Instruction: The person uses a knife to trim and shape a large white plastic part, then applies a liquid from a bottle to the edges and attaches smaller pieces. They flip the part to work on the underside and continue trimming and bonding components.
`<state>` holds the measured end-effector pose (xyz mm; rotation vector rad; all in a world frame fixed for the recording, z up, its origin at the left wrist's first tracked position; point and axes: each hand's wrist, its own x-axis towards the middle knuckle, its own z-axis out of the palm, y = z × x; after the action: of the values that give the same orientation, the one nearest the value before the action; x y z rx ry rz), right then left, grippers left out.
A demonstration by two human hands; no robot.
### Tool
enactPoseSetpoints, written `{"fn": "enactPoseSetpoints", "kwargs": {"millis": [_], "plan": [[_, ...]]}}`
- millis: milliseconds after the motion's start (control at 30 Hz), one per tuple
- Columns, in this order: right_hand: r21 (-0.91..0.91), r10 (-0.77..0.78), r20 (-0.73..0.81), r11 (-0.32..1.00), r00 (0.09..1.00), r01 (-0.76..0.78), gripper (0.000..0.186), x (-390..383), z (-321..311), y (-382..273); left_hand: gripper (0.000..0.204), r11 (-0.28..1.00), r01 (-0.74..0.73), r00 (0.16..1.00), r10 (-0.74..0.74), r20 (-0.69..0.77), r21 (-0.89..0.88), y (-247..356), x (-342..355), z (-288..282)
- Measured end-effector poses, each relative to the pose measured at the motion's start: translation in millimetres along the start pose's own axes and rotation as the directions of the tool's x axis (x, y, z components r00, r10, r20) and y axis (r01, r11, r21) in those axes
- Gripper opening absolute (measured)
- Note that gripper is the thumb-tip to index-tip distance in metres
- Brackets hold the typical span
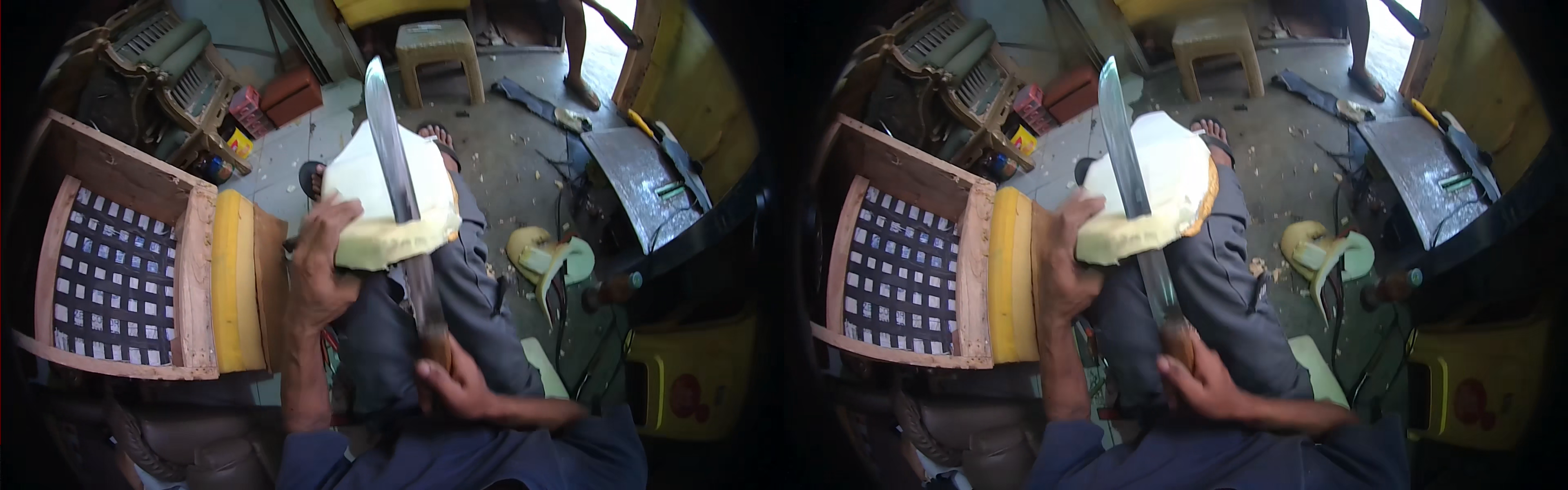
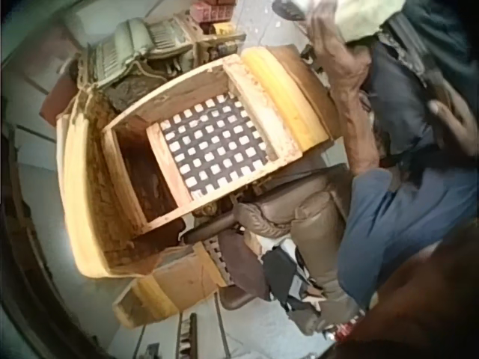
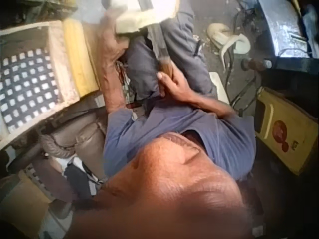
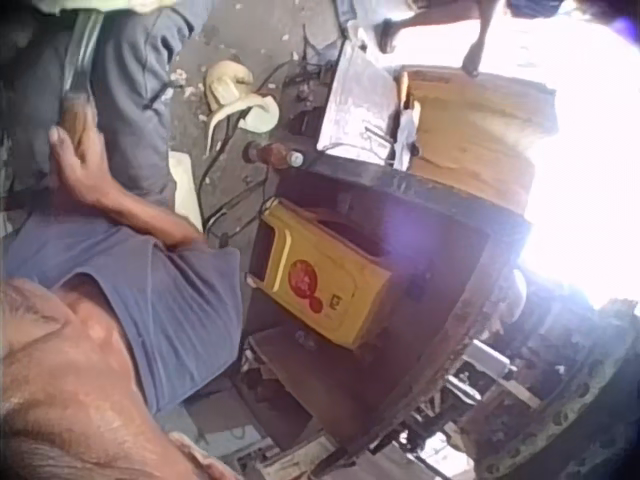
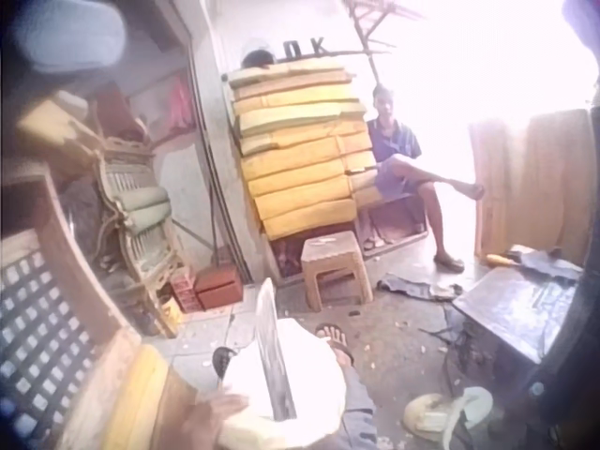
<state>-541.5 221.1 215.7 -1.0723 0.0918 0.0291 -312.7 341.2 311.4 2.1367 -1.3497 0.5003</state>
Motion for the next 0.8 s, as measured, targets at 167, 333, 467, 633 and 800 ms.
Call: {"fn": "enactPoseSetpoints", "kwargs": {"millis": [167, 333, 467, 633, 800], "plan": [[-0.048, 0.118, -0.008, 0.992, 0.993, -0.118, 0.048, 31, 9, -40, 0.062, 0.949, 0.058, 0.985, -0.106, -0.139, -0.310, -18, -7, 14], [-0.225, -0.142, -0.082, 0.967, 0.986, 0.120, 0.045, -3, 16, 4, 0.061, 0.945, 0.031, 0.989, -0.076, -0.128, -0.326, -16, 0, 19], [-0.184, -0.028, -0.140, 0.983, 0.990, 0.002, 0.032, 16, 16, -15, 0.068, 0.911, 0.078, 0.994, -0.100, -0.033, -0.405, -15, -2, 19], [-0.234, -0.020, -0.220, 0.972, 0.975, -0.033, 0.037, 10, 17, -15, 0.069, 0.907, 0.059, 0.998, -0.061, 0.008, -0.418, -12, 9, 20], [-0.479, -0.320, -0.219, 0.858, 0.922, 0.185, 0.040, -11, 13, 20, 0.067, 0.879, -0.018, 1.000, 0.025, 0.009, -0.476, -19, 10, 30]]}}
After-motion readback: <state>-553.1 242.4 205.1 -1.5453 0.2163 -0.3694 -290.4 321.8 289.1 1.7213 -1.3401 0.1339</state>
